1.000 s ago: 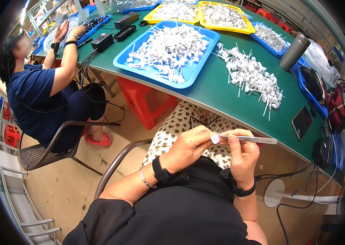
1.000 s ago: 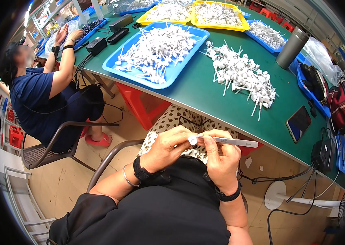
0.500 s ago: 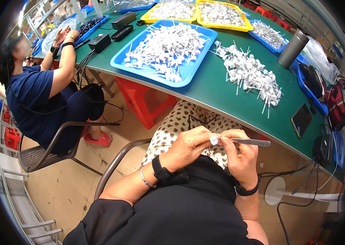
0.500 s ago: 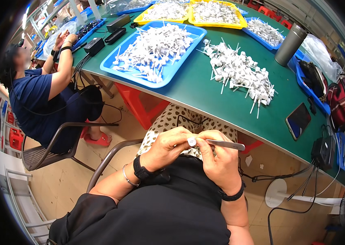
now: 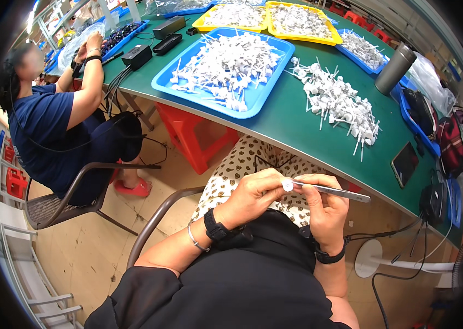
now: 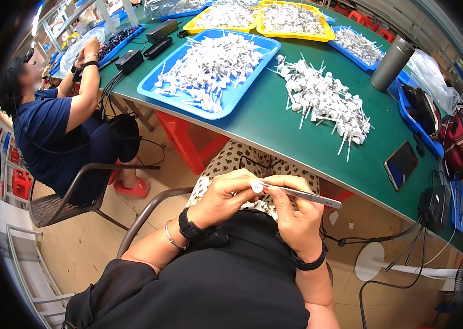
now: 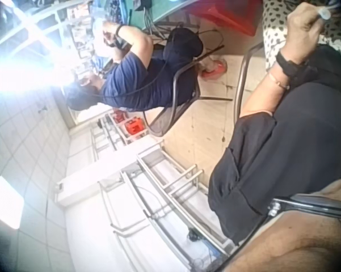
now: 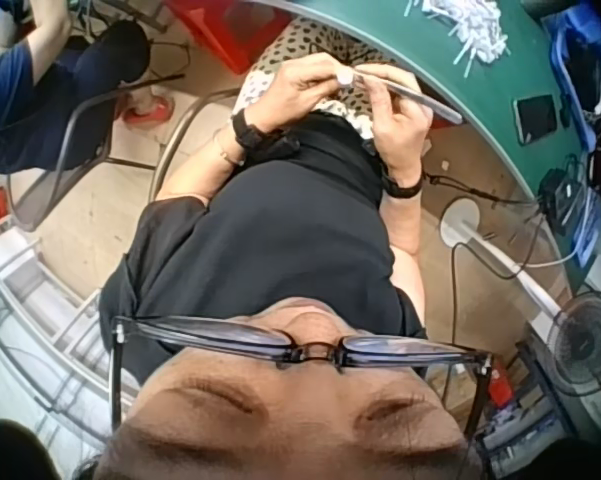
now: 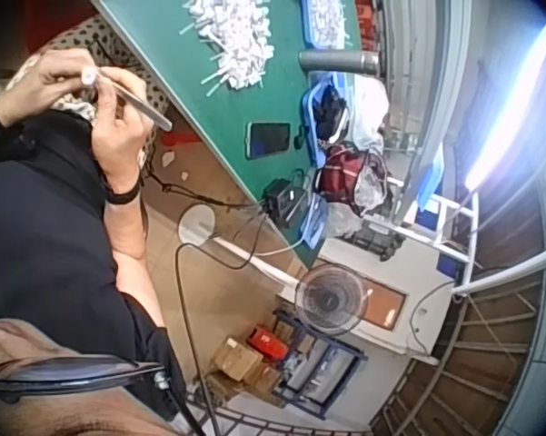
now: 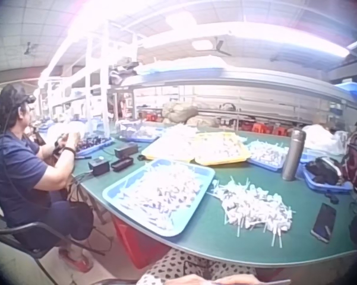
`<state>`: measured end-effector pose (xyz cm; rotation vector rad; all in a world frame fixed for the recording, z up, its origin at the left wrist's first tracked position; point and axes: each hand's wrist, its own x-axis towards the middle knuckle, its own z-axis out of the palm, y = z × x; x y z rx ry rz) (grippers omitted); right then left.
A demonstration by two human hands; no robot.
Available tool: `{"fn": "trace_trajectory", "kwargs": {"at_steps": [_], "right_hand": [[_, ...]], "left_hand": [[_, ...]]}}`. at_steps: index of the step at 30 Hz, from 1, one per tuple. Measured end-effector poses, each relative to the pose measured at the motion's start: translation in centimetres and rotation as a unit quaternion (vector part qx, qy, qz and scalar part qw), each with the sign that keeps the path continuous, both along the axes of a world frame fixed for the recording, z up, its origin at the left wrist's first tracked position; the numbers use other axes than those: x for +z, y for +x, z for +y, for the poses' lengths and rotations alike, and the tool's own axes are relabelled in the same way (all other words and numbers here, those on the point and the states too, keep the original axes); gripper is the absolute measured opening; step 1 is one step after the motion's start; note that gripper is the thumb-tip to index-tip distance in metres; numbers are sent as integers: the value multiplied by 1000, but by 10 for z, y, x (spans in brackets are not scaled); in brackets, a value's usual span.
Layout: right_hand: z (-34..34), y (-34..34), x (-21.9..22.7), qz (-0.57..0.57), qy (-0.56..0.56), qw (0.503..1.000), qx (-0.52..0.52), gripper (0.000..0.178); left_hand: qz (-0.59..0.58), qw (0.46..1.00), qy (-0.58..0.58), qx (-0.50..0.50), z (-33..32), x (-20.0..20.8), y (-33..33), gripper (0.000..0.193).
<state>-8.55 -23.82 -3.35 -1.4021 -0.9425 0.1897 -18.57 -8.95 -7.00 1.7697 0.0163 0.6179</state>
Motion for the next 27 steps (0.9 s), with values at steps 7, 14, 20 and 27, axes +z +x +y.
{"fn": "trace_trajectory", "kwargs": {"at_steps": [7,14,20,27], "right_hand": [[0,2,-2,-31,-9,999,0,9],[0,2,-2,9,9,1000,16,9],[0,5,-5,-38,3,999,18,11],[-1,10,-5,-65,0,997,37,12]], "left_hand": [[-18,1000,20,-1,0,-4,2,16],[-7,1000,-5,-5,0,-2,0,18],[5,1000,6,5,1,-3,0,15],[11,1000,-21,-4,0,-1,-1,15]]}}
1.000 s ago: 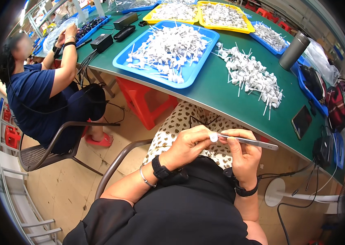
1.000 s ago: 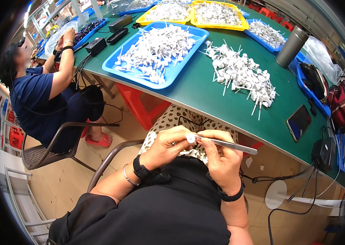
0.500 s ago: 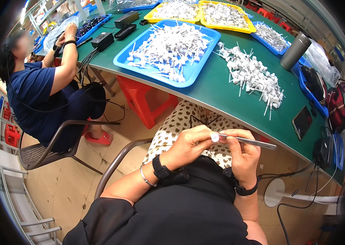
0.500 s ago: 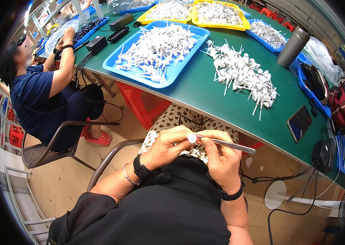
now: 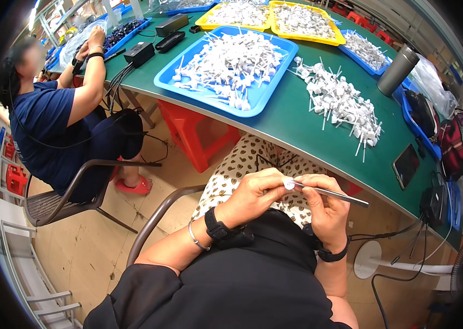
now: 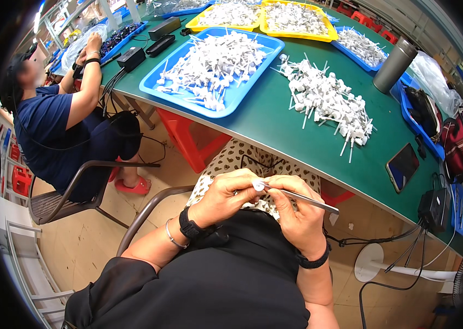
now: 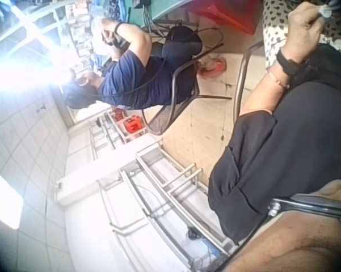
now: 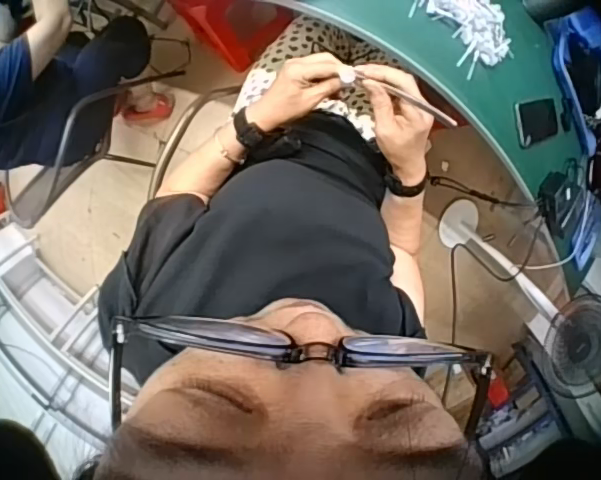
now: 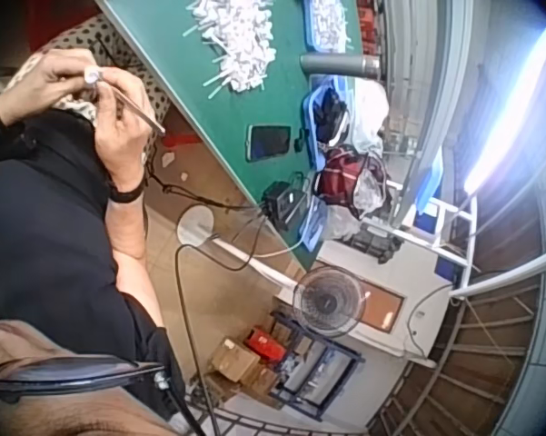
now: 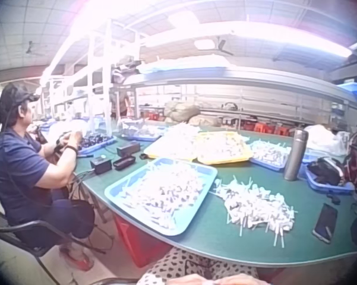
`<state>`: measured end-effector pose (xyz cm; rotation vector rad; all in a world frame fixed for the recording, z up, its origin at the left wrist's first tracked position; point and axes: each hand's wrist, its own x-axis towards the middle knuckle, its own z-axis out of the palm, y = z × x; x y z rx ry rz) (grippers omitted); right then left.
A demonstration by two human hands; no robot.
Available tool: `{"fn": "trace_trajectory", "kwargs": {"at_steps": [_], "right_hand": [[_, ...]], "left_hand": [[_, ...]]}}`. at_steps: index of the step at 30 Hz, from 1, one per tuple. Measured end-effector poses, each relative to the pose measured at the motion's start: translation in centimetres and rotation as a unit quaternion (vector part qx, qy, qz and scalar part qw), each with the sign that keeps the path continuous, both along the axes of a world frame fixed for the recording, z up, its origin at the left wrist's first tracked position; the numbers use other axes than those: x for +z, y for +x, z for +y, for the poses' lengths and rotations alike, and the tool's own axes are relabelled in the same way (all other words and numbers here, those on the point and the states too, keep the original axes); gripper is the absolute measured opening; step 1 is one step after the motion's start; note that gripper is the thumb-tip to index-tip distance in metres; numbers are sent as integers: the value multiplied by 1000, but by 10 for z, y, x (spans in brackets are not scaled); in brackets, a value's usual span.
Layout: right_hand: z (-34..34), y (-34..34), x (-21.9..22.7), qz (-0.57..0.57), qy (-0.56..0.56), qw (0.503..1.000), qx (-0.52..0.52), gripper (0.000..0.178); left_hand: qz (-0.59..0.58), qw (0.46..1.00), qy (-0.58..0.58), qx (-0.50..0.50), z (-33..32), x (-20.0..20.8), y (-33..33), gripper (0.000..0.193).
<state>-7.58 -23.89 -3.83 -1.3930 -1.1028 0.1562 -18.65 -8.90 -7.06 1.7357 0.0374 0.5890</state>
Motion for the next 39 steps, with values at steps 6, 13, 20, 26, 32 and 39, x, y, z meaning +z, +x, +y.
{"fn": "trace_trajectory", "kwargs": {"at_steps": [6,13,20,26,32,39], "right_hand": [[-1,2,0,23,1,1000,12,11],[-1,1,5,93,3,995,32,10],[0,1,0,19,-9,1000,-5,10],[4,2,-1,-81,-1,996,-20,12],[6,2,-1,-111,7,994,-20,12],[6,2,-2,-105,1,994,-24,12]], "left_hand": [[10,999,-30,-21,1,0,0,15],[7,999,-26,-25,1,0,1,16],[-5,999,32,15,-1,-2,3,16],[-19,995,84,47,1,-4,2,14],[-33,992,106,59,1,-6,2,13],[-50,989,126,63,2,-9,4,13]]}}
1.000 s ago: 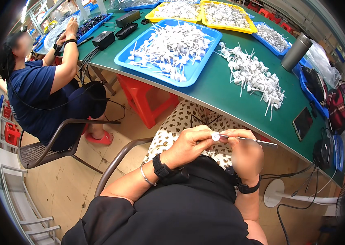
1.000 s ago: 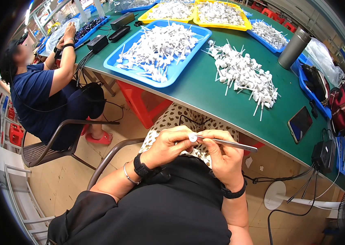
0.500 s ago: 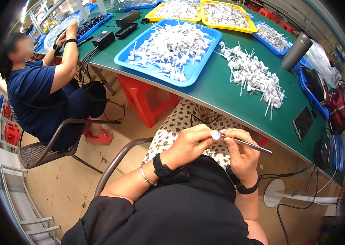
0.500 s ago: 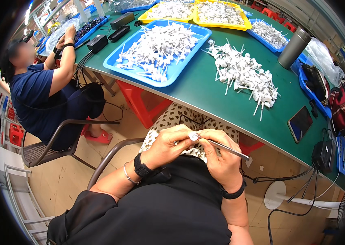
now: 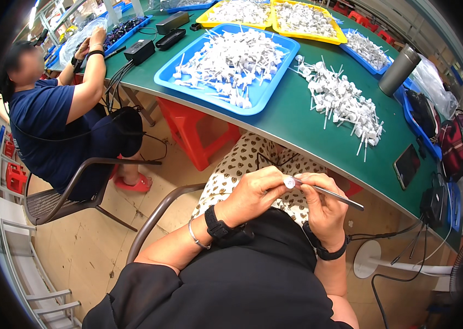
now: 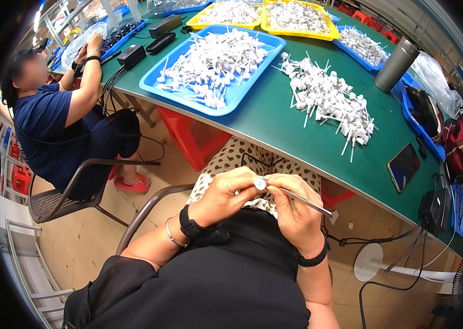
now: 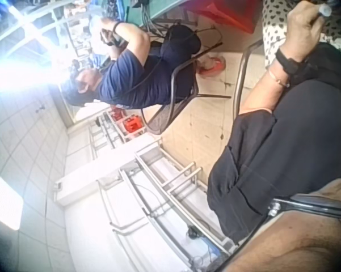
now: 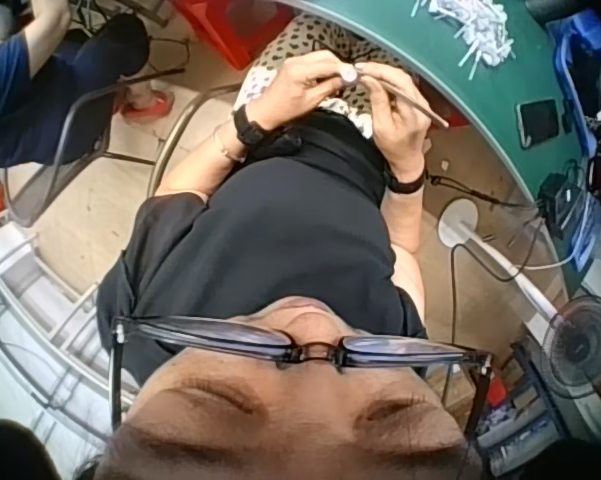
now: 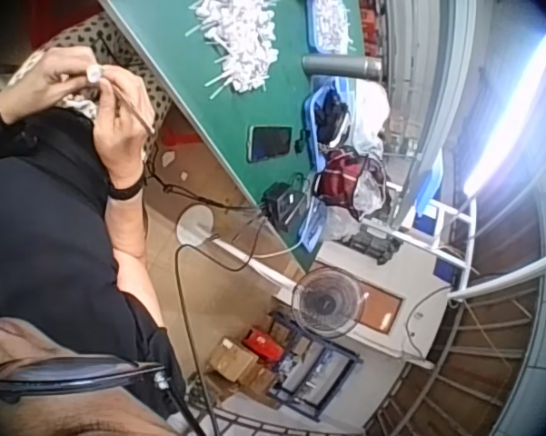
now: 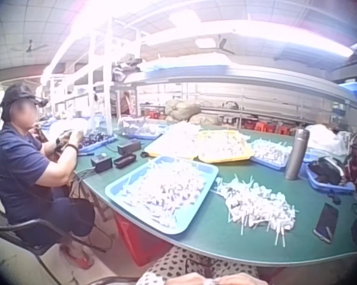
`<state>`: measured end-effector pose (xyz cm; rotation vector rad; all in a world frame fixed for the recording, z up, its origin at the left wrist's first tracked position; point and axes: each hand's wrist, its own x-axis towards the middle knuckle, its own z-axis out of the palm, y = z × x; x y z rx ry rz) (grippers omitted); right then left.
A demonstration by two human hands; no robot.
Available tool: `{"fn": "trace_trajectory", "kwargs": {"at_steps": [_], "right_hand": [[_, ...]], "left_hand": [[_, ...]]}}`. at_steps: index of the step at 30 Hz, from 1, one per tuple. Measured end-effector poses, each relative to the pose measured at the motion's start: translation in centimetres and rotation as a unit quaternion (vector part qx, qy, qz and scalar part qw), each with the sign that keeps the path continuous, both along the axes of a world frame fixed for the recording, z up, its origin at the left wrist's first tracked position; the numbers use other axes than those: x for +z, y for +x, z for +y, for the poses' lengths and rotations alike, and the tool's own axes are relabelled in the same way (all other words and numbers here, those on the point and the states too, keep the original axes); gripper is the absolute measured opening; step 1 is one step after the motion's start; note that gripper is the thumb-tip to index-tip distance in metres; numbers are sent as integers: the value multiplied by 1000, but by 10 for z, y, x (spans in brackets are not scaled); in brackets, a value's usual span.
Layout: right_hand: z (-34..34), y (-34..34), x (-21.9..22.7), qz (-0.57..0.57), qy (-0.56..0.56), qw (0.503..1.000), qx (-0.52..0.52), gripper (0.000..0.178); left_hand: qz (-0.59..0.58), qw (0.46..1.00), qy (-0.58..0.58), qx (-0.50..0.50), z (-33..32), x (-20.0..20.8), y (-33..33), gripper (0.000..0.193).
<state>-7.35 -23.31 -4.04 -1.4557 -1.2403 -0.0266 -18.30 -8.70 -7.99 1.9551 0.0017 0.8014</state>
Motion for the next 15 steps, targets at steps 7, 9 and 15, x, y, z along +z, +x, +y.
{"fn": "trace_trajectory", "kwargs": {"at_steps": [7,9,15], "right_hand": [[0,-1,0,25,3,1000,3,12],[0,-1,0,26,1,1000,3,12],[-1,-2,0,59,-3,998,4,10]], "left_hand": [[1,1000,-6,-4,0,-1,0,12],[-1,1000,-4,-6,0,-1,0,12],[44,999,4,-16,3,-1,-4,18]]}}
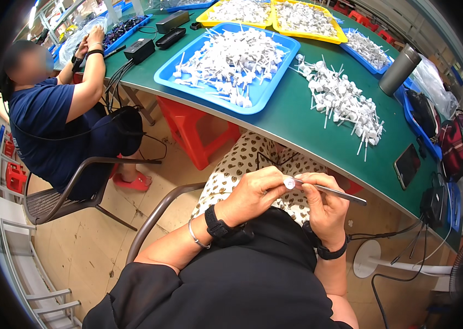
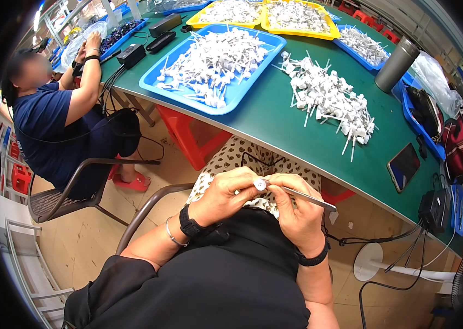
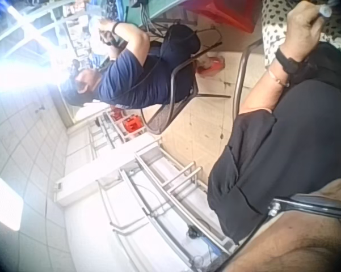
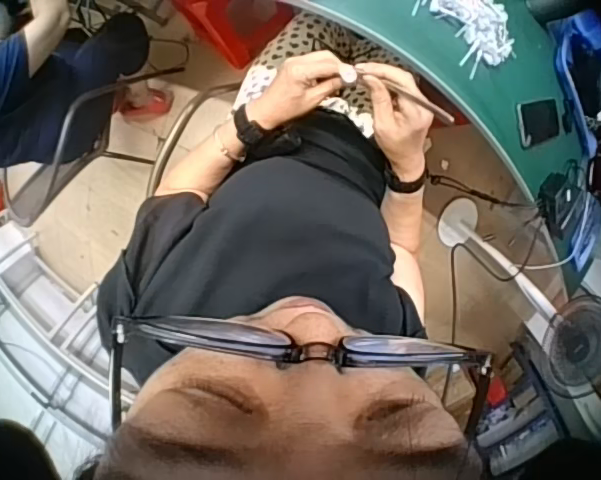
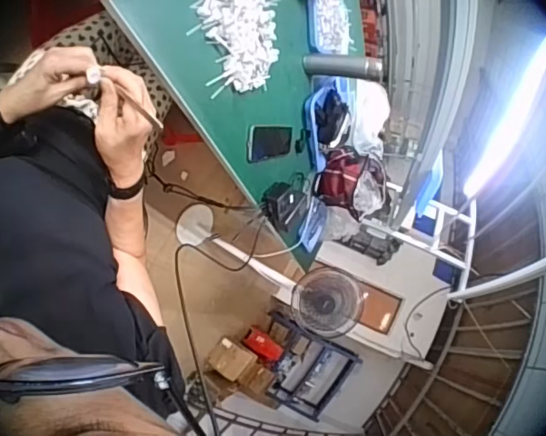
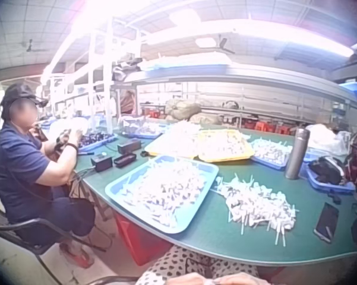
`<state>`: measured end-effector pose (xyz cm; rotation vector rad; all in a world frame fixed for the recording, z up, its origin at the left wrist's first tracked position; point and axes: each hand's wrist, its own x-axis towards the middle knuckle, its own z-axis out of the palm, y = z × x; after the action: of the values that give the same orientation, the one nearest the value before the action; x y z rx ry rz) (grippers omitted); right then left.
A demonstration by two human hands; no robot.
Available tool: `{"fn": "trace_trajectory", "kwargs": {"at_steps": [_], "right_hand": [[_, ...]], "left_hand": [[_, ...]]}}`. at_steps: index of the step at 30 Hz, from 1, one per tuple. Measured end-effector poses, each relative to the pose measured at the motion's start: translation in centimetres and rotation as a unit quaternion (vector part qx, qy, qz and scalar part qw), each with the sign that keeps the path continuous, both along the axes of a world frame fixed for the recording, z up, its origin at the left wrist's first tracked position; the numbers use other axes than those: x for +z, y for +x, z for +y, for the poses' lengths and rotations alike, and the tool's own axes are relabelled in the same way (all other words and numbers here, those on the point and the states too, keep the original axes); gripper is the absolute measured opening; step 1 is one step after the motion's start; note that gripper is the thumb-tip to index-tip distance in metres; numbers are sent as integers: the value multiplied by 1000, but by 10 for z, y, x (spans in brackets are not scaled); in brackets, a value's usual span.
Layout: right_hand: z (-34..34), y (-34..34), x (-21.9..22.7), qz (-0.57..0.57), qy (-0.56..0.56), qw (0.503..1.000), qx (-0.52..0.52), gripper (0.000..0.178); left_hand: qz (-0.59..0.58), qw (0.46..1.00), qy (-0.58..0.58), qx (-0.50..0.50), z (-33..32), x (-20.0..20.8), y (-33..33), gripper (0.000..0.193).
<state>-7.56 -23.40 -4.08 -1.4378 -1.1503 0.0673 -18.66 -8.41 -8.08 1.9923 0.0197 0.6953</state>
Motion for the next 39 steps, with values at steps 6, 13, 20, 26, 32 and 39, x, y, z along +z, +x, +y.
{"fn": "trace_trajectory", "kwargs": {"at_steps": [6,13,20,26,32,39], "right_hand": [[-2,0,-1,36,-5,999,1,7],[-2,0,-1,59,-2,998,4,7],[-2,0,2,17,-14,1000,6,6],[-2,1,8,-47,-42,998,1,6],[-6,0,7,60,-62,996,-1,8],[-5,-5,4,92,6,996,-7,11]], "left_hand": [[-2,1000,-5,-4,-1,0,0,17],[-26,999,-22,-6,-3,1,2,15],[-7,1000,-22,1,-4,-2,1,17],[-5,1000,-20,-6,-4,-1,1,19],[-13,999,-35,-17,-3,1,2,15],[-19,998,-55,-17,-2,1,2,12]]}}
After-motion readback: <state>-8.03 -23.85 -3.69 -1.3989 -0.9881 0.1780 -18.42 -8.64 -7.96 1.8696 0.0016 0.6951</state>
